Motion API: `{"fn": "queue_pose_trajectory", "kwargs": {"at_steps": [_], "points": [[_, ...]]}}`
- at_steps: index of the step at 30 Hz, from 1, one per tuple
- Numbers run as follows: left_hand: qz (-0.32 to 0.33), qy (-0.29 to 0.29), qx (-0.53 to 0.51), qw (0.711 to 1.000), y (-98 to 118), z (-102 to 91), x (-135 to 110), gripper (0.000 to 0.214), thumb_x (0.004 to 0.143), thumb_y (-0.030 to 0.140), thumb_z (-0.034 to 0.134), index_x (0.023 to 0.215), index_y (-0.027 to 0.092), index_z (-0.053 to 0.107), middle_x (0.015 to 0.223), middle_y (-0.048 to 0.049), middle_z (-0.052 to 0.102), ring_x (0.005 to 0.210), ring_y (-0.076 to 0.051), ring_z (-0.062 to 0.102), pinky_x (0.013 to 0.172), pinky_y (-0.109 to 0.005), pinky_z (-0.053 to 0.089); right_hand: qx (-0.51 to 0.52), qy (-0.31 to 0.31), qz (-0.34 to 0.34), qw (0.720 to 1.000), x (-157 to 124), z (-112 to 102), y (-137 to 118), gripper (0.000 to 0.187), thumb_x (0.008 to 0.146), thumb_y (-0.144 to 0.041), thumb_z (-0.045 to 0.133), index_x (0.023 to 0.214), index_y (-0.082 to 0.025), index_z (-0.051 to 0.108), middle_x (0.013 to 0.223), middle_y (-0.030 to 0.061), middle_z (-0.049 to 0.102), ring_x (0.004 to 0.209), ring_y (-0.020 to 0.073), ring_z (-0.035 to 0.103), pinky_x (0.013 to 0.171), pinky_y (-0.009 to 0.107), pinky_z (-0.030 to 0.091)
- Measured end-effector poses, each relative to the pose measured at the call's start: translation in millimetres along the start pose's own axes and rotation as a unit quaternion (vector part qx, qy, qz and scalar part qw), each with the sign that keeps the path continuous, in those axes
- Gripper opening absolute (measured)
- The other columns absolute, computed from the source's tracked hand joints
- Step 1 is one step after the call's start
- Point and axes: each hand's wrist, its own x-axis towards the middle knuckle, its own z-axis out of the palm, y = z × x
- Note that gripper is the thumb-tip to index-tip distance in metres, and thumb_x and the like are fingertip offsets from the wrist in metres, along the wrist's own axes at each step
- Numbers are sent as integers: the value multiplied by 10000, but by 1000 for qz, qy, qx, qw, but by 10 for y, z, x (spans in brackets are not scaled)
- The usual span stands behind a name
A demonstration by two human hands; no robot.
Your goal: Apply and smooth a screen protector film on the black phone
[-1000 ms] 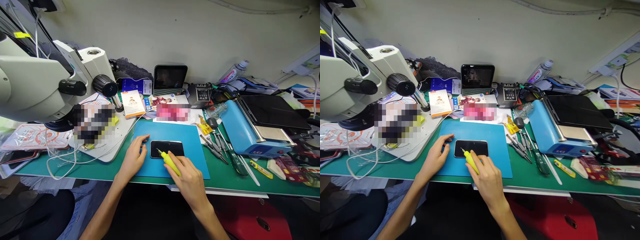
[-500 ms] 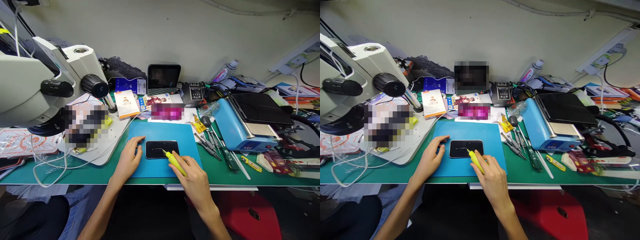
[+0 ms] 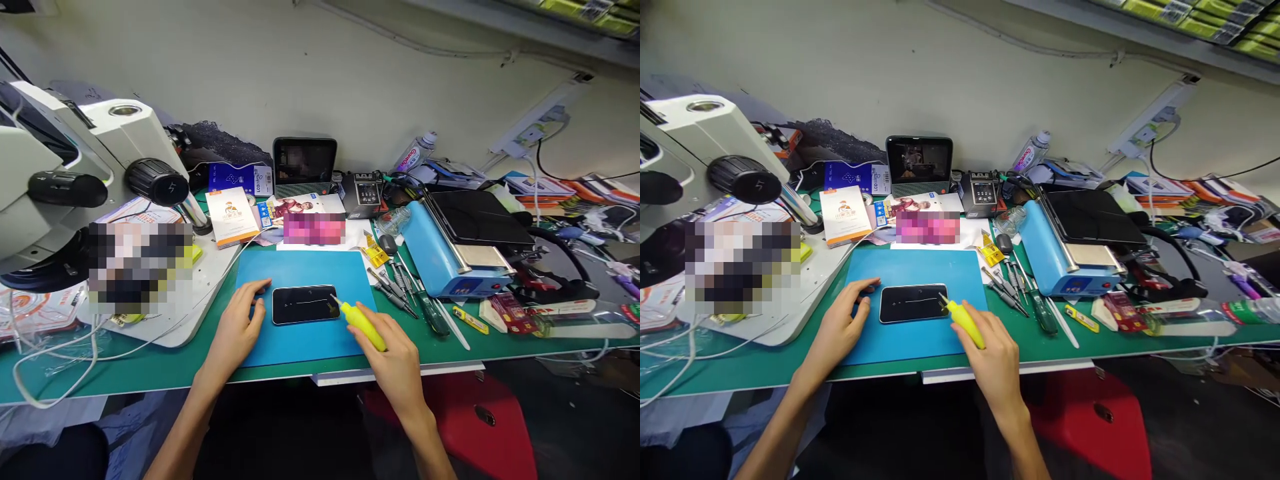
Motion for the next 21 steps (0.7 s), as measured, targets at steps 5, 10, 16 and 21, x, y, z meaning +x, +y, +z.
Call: {"fn": "queue_pose_trajectory", "kwargs": {"at_steps": [5,10,16,21], "points": [[3,2,0,1000,-7,16,11,334,1089,313,404,1379,292,568,1382,-33,641,1285,-218,594,1113,-422,477,124,61,85,987,326,-53,249,540,922,-550,721,1345,-224,644,1235,112,742,1103,286,728,927,415,597],[11,4,0,1000,-22,28,16,331,1087,316,402,1365,285,578,1380,-42,645,1299,-231,593,1112,-440,485,161,95,64,980,997,-93,404,545,928,-551,708,1342,-203,638,1332,125,715,1226,305,681,1033,458,560],[23,9,3,1000,-26,33,13,323,1084,301,400,1344,272,587,1363,-54,658,1293,-235,608,1099,-443,505,137,68,30,988,1910,189,398,404,1003,-416,679,1331,-187,623,1310,100,668,1110,249,688,942,469,595],[31,10,14,999,-11,33,19,320,1087,282,389,1337,285,589,1356,-41,661,1296,-221,607,1107,-437,502,55,33,5,998,2235,440,357,396,1008,-398,675,1340,-191,617,1344,101,644,1126,250,676,943,472,593]]}}
